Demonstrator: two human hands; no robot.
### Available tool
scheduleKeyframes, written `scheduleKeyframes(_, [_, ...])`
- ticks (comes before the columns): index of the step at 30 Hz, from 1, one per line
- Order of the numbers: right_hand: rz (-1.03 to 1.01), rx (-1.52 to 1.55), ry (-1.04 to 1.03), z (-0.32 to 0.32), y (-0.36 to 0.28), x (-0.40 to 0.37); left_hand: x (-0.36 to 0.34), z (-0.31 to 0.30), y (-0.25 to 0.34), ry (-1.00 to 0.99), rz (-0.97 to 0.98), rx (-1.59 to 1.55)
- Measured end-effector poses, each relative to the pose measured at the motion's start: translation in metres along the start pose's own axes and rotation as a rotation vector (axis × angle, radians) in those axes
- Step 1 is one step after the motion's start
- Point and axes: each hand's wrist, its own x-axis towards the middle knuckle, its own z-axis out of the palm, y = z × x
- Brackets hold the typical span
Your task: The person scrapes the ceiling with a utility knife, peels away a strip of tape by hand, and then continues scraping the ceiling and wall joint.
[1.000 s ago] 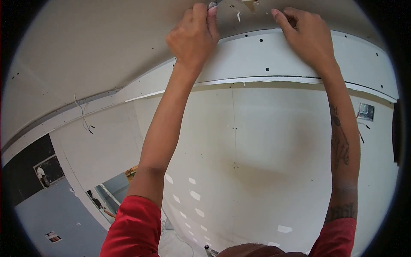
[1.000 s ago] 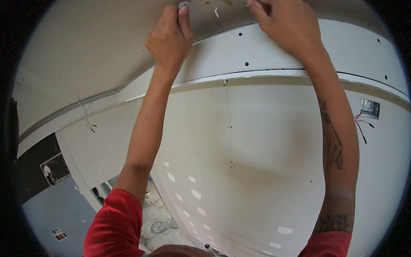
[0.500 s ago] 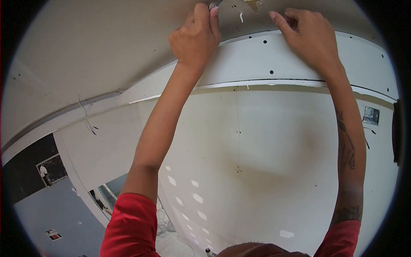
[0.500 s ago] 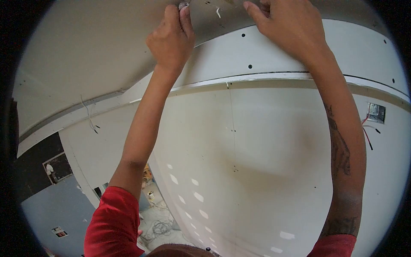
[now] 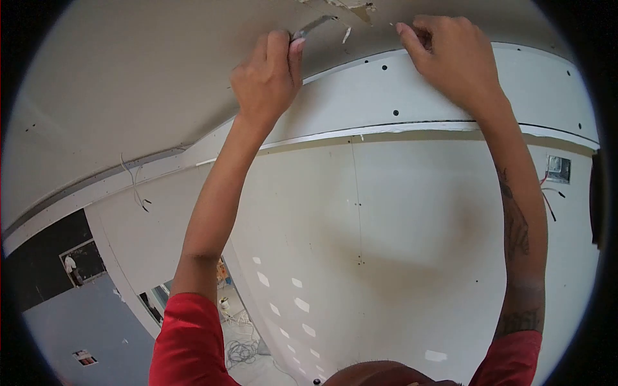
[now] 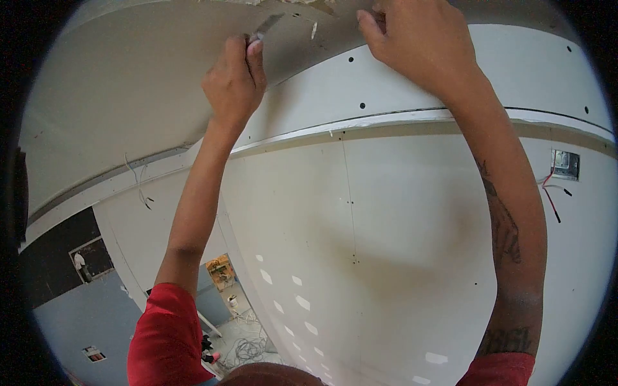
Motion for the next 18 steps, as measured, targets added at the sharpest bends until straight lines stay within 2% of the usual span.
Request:
scheduleKeyframes(3, [-0.002, -0.026, -0.025, -0.008, -0.003, 0.001, 0.008, 0.005, 0.008, 0.003, -0.023, 0.077])
scheduleKeyframes(5, [0.014, -0.023, -0.040, -0.012, -0.008, 0.002, 0.008, 0.014, 0.007, 0.109, -0.037, 0.099])
scheduleKeyframes(18, [0.018, -0.013, -0.044, -0.013, -0.004, 0.001, 0.008, 0.014, 0.017, 0.051, -0.097, 0.184])
